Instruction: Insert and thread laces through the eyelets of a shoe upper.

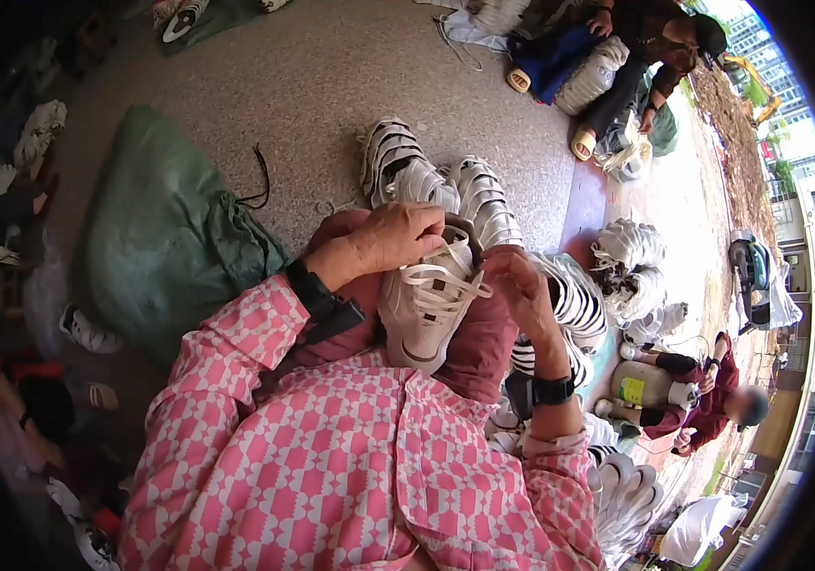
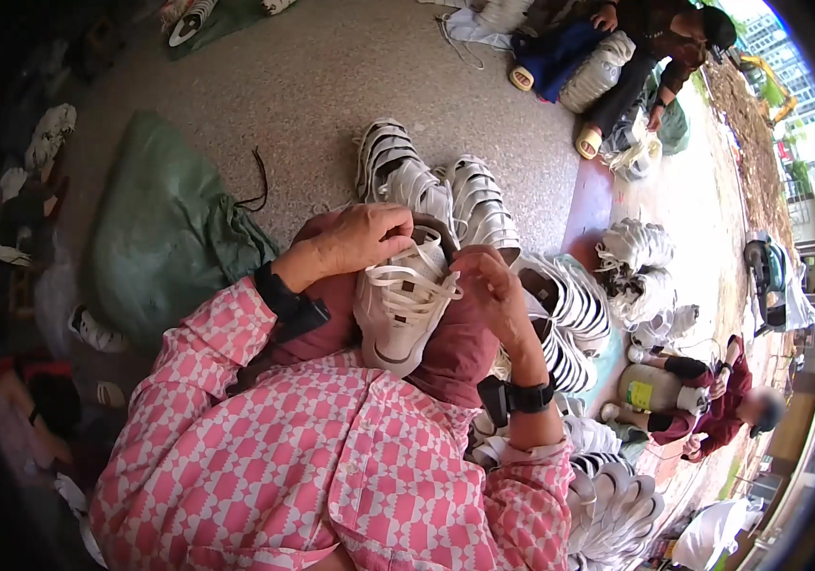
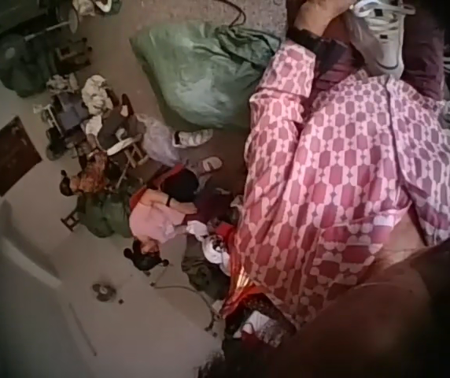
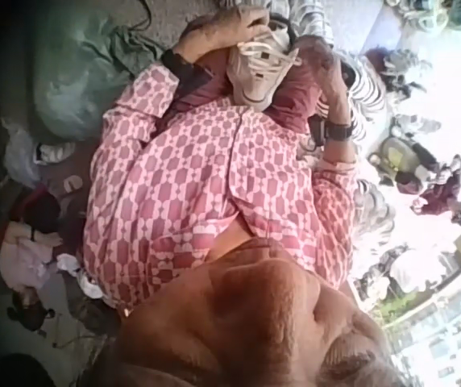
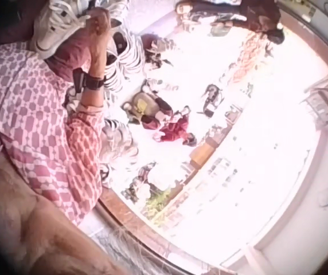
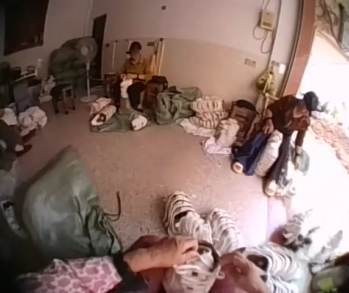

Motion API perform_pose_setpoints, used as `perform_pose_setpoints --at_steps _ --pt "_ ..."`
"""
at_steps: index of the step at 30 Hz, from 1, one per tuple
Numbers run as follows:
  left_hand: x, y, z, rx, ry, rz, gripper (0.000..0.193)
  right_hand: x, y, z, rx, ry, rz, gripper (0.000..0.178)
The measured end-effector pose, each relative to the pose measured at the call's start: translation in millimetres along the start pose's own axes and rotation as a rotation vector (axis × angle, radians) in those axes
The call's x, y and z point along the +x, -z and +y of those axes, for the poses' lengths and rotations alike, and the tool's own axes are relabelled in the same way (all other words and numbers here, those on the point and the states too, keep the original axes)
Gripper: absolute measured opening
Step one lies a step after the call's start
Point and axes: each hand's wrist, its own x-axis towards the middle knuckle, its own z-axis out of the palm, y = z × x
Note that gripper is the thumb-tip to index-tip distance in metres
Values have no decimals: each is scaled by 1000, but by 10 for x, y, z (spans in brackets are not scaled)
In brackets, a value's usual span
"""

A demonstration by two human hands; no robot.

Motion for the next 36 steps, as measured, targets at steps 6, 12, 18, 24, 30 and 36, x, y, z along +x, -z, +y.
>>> perform_pose_setpoints --at_steps 6,12,18,24,30,36 --pt "0 -6 -10 18 -2 7 16 52 -28 -90 -204 45 -146 26" --pt "23 -22 -15 38 -25 18 16 144 -35 194 -316 133 -125 19" --pt "33 -42 24 77 -58 66 14 58 -28 404 51 -60 -79 25" --pt "-1 -48 -73 -87 106 110 13 -15 19 331 64 -147 -138 24" --pt "-173 307 -10 -561 136 -214 28 -30 67 185 -85 21 -178 27" --pt "-313 337 19 -304 -63 -383 38 -84 7 244 -286 99 -86 14"
